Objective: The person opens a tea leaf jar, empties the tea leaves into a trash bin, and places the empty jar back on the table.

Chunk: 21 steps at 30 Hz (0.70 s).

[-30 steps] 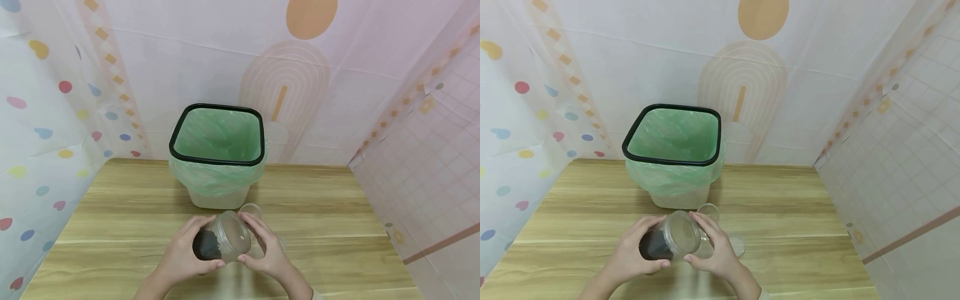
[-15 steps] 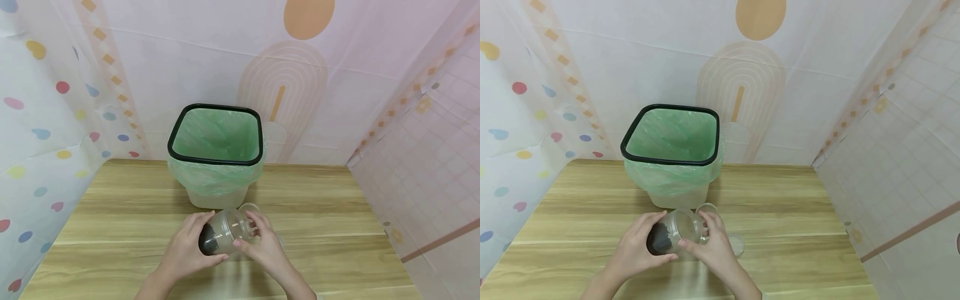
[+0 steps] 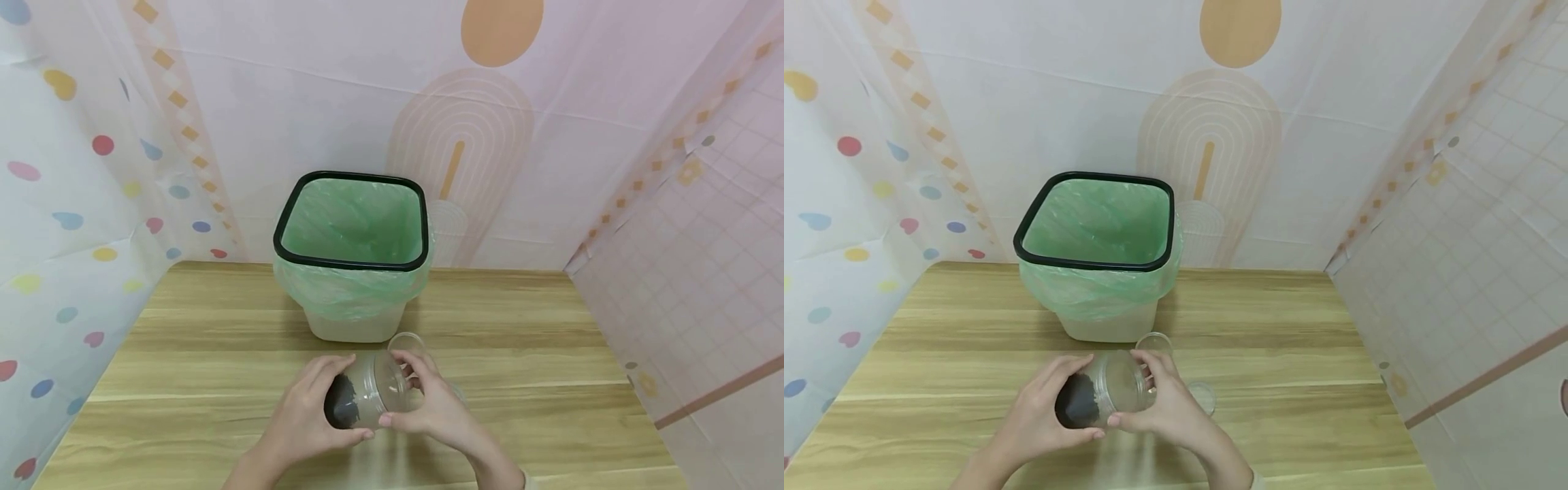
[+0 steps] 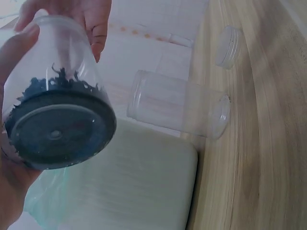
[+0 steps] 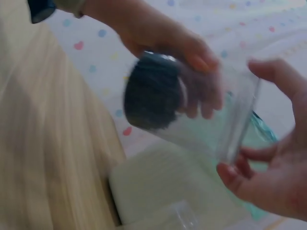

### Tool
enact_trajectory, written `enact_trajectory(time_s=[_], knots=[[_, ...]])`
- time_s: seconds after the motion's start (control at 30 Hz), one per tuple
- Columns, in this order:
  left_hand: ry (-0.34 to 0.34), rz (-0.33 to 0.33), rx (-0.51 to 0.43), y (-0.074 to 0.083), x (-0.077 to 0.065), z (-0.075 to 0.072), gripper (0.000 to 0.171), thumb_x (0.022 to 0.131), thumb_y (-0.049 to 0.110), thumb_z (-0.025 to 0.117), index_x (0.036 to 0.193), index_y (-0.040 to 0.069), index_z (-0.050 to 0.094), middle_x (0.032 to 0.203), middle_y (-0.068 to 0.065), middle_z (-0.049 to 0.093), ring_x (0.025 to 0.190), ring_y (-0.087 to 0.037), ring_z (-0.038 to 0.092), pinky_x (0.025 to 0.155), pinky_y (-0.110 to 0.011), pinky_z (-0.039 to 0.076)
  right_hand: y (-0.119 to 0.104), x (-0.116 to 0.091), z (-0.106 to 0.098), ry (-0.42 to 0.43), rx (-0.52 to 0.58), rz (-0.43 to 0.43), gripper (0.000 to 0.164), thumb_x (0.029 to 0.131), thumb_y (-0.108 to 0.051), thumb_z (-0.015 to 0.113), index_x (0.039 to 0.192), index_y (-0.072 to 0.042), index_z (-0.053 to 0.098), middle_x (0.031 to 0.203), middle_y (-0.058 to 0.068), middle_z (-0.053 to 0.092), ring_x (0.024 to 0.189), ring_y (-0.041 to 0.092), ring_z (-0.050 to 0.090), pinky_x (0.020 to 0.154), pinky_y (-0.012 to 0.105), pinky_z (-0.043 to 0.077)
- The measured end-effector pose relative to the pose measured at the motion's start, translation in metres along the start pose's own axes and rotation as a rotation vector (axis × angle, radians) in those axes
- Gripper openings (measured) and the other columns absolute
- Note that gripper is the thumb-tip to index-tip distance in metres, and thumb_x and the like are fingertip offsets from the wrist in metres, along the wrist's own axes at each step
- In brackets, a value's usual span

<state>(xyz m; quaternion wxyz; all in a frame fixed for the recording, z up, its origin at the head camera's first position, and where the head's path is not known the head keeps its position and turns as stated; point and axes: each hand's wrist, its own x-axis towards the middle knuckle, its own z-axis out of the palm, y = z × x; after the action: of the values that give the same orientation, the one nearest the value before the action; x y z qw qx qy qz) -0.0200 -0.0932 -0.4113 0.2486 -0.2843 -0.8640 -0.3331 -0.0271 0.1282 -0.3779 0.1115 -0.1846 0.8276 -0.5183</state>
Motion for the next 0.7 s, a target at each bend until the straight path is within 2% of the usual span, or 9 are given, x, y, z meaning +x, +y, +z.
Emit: enact_trajectory(time_s=[0.1, 0.23, 0.33, 0.4, 0.53, 0.63, 0.7], knots=[[-0.014, 0.018, -0.038, 0.0, -0.002, 0.0, 0.092, 0.054, 0.058, 0.082, 0.125, 0.007, 0.054, 0.112, -0.001, 0.057, 0.102, -0.017, 0.054, 0.087, -0.026, 0.045, 0.003, 0.0, -0.009, -0.103, -0.034, -0.094, 0.09, 0.063, -0.021, 0.082, 0.14, -0.022, 0.034, 0.131, -0.005, 0.035, 0.109, 0.021, 0.048, 0.094, 0.035, 0.043], [-0.033, 0.031, -0.068, 0.0, -0.002, -0.001, 0.092, 0.052, 0.053, 0.085, 0.125, 0.008, 0.054, 0.111, -0.001, 0.058, 0.101, -0.016, 0.054, 0.088, -0.019, 0.042, 0.007, 0.001, -0.015, -0.2, -0.049, -0.211, 0.096, 0.063, -0.013, 0.079, 0.143, -0.028, 0.027, 0.138, -0.004, 0.027, 0.118, 0.022, 0.044, 0.1, 0.037, 0.039], [-0.045, 0.018, -0.077, 0.0, -0.003, -0.001, 0.091, 0.052, 0.053, 0.086, 0.125, 0.008, 0.054, 0.111, -0.001, 0.057, 0.101, -0.015, 0.054, 0.086, -0.021, 0.043, 0.009, 0.001, -0.016, -0.233, -0.042, -0.27, 0.097, 0.065, -0.012, 0.076, 0.145, -0.027, 0.024, 0.14, -0.001, 0.023, 0.123, 0.021, 0.038, 0.104, 0.036, 0.034], [-0.046, -0.005, -0.083, 0.001, -0.004, 0.0, 0.091, 0.054, 0.053, 0.085, 0.127, 0.01, 0.053, 0.113, -0.001, 0.057, 0.101, -0.015, 0.055, 0.085, -0.023, 0.045, 0.011, 0.001, -0.016, -0.236, 0.0, -0.31, 0.098, 0.069, -0.012, 0.076, 0.147, -0.023, 0.019, 0.142, 0.004, 0.02, 0.129, 0.024, 0.032, 0.108, 0.036, 0.029], [-0.008, -0.066, -0.094, 0.003, -0.004, 0.0, 0.09, 0.056, 0.054, 0.084, 0.128, 0.008, 0.052, 0.115, 0.0, 0.055, 0.103, -0.015, 0.054, 0.086, -0.023, 0.044, 0.012, -0.001, -0.012, -0.163, 0.178, -0.277, 0.095, 0.077, -0.017, 0.076, 0.149, -0.02, 0.015, 0.147, 0.011, 0.013, 0.134, 0.032, 0.02, 0.111, 0.03, 0.022], [0.039, -0.095, -0.08, 0.003, -0.001, -0.002, 0.091, 0.056, 0.053, 0.084, 0.127, 0.006, 0.052, 0.116, -0.002, 0.055, 0.103, -0.017, 0.053, 0.088, -0.021, 0.041, 0.012, -0.004, -0.004, -0.056, 0.302, -0.188, 0.089, 0.079, -0.027, 0.075, 0.148, -0.013, 0.019, 0.144, 0.016, 0.019, 0.127, 0.032, 0.024, 0.108, 0.026, 0.027], [0.067, -0.093, -0.057, 0.002, 0.0, -0.002, 0.091, 0.056, 0.053, 0.084, 0.127, 0.005, 0.053, 0.115, -0.003, 0.055, 0.102, -0.018, 0.053, 0.089, -0.02, 0.04, 0.011, -0.005, 0.004, -0.002, 0.36, -0.119, 0.089, 0.08, -0.034, 0.073, 0.147, -0.005, 0.021, 0.139, 0.016, 0.027, 0.123, 0.029, 0.03, 0.106, 0.03, 0.031]])
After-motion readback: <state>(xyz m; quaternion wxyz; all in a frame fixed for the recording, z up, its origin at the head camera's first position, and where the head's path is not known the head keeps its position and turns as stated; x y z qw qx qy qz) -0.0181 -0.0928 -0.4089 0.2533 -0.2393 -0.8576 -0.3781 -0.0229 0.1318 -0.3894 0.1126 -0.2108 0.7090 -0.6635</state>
